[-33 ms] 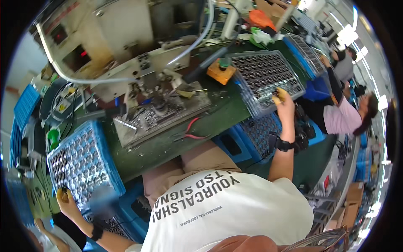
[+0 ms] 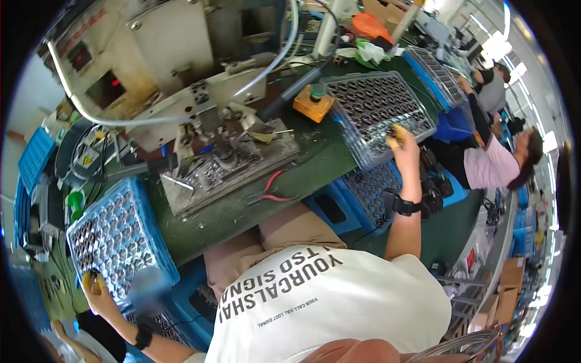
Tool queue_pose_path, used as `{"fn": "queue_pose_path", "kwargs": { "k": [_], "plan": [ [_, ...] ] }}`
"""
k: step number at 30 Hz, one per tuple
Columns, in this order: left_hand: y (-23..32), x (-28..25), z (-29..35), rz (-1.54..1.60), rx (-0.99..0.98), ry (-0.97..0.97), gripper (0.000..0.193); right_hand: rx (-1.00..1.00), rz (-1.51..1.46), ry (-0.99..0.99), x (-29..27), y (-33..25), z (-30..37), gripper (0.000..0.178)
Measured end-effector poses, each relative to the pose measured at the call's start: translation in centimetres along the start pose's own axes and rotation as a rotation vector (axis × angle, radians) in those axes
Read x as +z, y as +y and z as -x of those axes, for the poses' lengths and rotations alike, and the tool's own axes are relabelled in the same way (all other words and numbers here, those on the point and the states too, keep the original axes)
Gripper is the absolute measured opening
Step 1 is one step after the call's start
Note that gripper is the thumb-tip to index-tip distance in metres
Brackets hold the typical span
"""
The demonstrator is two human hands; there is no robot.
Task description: Assembling small electronic components using an industrial assembly machine on a production line.
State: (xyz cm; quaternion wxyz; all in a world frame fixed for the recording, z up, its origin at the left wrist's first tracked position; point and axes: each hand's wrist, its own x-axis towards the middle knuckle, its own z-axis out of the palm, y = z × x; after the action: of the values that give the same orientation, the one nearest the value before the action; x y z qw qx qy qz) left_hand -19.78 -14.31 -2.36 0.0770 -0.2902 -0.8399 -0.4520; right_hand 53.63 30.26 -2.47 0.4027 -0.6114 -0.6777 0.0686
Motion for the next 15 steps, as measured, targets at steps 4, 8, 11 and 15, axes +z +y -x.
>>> {"fn": "queue_pose_path", "kwargs": {
  "k": [4, 8, 11, 15],
  "plan": [
    [7.9, 5.4, 2.7, 0.2, 0.007, -0.141, 0.043, -0.042, 0.257, -0.141, 0.3, -2.7, -1.0, 0.042],
    [12.9, 9.5, 5.1, 0.397, -0.023, -0.279, 0.047, 0.004, 0.228, -0.206, 0.2, -3.6, -1.2, 0.042],
    [15.1, 11.8, 5.9, 0.498, -0.023, -0.362, 0.05, -0.092, 0.154, -0.176, -1.2, -3.0, -0.6, 0.042],
    [13.2, 13.3, 6.0, 0.552, 0.018, -0.366, 0.053, -0.199, 0.077, 0.026, 0.6, -3.8, 0.3, 0.037]
  ]
}}
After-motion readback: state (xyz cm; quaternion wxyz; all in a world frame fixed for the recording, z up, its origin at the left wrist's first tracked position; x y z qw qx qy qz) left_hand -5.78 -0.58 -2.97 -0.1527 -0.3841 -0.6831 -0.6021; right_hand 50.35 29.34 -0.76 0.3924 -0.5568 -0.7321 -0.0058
